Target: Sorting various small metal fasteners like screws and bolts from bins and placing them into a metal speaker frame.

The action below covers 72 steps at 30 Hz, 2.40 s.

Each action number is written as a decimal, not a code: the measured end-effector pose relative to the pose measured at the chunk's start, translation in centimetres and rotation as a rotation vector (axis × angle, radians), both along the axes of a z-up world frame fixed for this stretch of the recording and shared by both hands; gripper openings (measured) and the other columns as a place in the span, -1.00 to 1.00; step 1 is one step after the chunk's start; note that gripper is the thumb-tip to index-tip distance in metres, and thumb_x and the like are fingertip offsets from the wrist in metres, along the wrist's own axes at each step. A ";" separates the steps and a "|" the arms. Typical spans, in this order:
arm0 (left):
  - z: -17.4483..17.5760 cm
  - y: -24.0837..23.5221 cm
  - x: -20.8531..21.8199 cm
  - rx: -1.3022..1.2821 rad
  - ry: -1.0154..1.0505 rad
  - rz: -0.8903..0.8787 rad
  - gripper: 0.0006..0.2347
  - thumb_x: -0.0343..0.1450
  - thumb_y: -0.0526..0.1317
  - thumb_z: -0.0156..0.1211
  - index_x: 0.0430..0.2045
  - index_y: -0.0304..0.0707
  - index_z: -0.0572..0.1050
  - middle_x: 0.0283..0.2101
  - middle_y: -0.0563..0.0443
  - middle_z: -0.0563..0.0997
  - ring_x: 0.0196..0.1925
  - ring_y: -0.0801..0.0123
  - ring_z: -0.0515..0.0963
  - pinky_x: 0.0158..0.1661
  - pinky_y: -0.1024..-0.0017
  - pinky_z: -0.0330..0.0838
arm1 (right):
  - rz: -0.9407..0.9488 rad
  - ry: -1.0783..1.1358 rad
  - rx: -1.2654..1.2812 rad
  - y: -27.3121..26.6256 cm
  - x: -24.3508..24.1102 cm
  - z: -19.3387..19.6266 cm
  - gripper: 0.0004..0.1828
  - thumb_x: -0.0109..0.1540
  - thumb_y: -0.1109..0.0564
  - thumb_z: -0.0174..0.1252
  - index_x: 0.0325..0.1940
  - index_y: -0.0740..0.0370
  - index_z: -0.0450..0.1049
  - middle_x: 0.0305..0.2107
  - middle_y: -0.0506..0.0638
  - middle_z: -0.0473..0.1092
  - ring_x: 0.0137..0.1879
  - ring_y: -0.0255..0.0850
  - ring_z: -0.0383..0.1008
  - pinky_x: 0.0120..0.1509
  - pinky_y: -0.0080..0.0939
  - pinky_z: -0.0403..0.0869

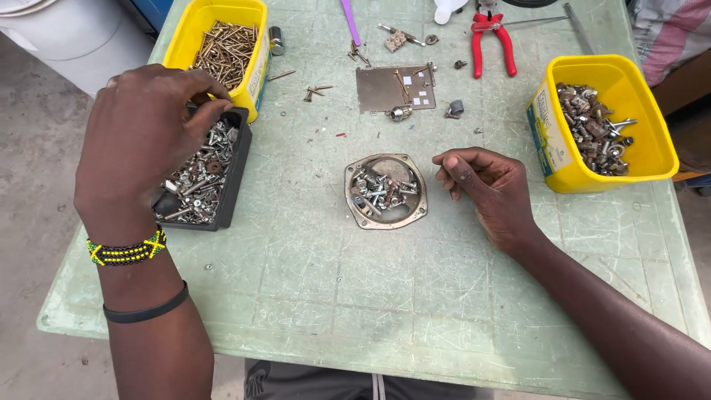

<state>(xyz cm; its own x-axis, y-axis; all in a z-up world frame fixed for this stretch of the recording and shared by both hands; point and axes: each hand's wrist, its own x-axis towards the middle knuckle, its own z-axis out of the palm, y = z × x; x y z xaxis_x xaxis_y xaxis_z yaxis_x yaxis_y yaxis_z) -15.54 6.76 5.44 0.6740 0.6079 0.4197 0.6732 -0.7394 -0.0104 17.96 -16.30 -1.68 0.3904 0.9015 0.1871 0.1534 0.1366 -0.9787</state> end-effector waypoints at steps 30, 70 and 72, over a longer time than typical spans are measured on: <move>-1.9 -11.1 13.3 0.139 -0.430 -0.805 -0.84 0.48 -0.36 0.42 -0.12 -0.20 0.57 -0.17 0.05 0.65 -0.24 0.23 0.58 -0.29 0.28 0.46 | 0.134 0.155 0.057 -0.8 -0.7 0.3 -0.80 0.31 0.10 0.25 -0.12 0.31 0.53 -0.44 -0.01 0.46 -0.42 -0.36 0.36 -0.41 -0.43 0.38; -1.8 -9.6 12.1 -0.588 -0.062 -0.725 -0.40 0.31 -0.17 0.45 0.23 -0.28 0.34 0.16 -0.37 0.53 0.15 -0.28 0.55 0.01 -0.11 0.53 | 0.000 -0.030 -0.017 0.1 0.5 0.8 -0.77 0.43 0.15 0.11 -0.05 0.41 0.56 -0.34 0.13 0.48 -0.31 -0.37 0.37 -0.32 -0.45 0.40; -2.7 -9.5 12.3 -0.663 -0.095 -0.674 -0.40 0.33 -0.14 0.42 0.26 -0.27 0.32 0.10 -0.41 0.56 0.10 -0.29 0.60 0.01 -0.13 0.53 | -0.001 -0.056 -0.021 0.1 0.5 0.9 -0.78 0.42 0.15 0.12 -0.05 0.39 0.56 -0.33 0.12 0.49 -0.30 -0.36 0.37 -0.31 -0.45 0.39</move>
